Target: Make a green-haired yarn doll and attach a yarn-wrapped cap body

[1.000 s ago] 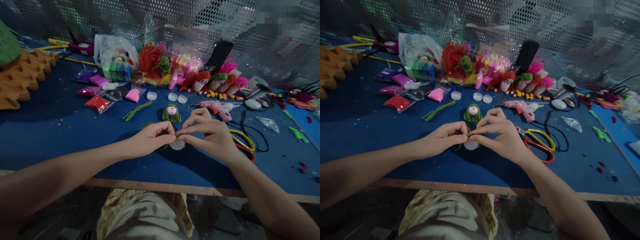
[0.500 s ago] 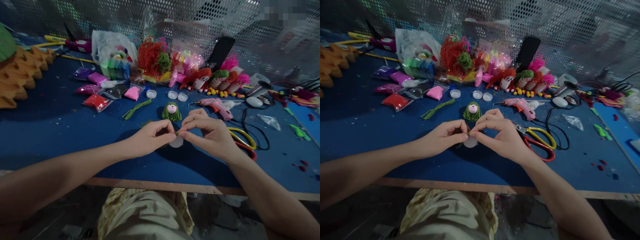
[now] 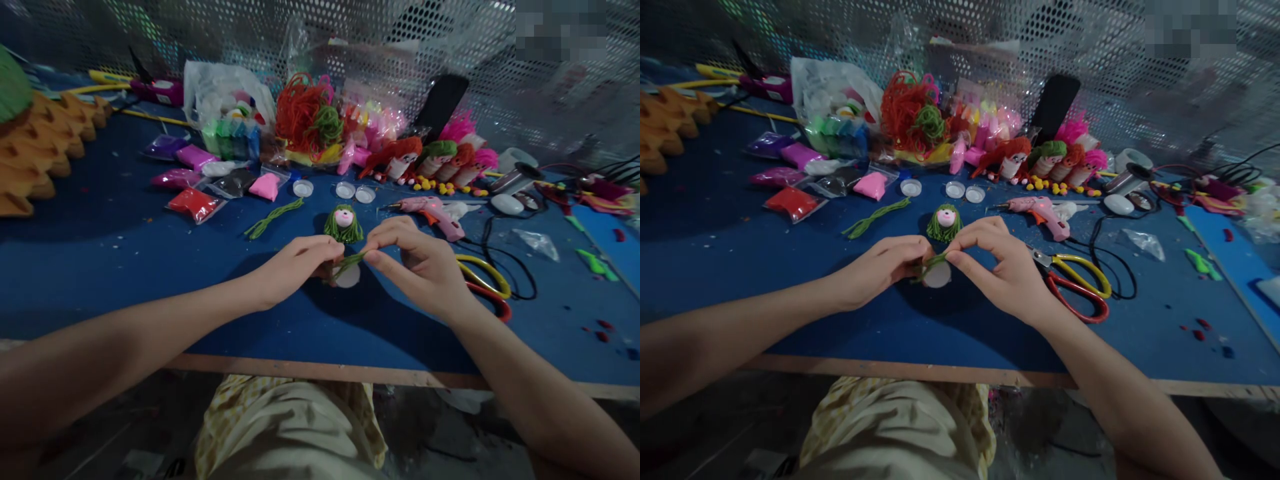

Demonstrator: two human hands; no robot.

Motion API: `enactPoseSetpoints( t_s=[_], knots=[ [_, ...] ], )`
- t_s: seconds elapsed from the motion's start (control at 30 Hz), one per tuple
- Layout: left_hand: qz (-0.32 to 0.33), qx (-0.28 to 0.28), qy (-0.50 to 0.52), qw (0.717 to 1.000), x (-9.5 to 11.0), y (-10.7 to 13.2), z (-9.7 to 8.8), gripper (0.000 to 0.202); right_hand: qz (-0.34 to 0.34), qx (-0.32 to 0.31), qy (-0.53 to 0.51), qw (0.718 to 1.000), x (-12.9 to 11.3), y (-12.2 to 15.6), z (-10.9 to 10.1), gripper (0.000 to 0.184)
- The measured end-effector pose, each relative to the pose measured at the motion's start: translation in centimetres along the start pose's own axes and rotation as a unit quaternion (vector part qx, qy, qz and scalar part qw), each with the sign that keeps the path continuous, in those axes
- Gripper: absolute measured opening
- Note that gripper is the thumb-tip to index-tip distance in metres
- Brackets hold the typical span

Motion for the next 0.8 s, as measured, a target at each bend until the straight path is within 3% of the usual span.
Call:
enactPoseSetpoints(
  t_s=[0.17, 0.3, 0.53, 0.8],
  knots=[
    [-0.033, 0.077, 0.154, 0.985, -0.3, -0.3, -1.5, 0.017, -0.052, -0.006, 0.026, 0.998, -1.2, -0.1, -1.3, 0.005],
    [-0.095, 0.105, 0.223, 0.964, -0.9, -0.1, -1.8, 0.006, -0.082, -0.002, 0.083, 0.993, -1.8, -0.2, -1.7, 0.004],
    [-0.174, 0.111, 0.298, 0.932, -1.7, 0.4, -1.1, 0.013, -0.101, -0.031, 0.163, 0.981, -2.3, 0.1, -0.7, 0.007],
    [-0.193, 0.08, 0.266, 0.941, -1.4, 0.3, -0.3, 0.012, -0.163, -0.014, 0.182, 0.97, -3.3, 0.6, -0.6, 0.01]
  ],
)
Point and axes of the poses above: each hand's wrist, its own y-axis away from the middle knuckle, its own z-axis out of the palm, x = y × z, the point moved 9 cm from there along -y, towards the middle knuckle, and after that the axes turned 7 degrees about -y, right-handed, at the moved point
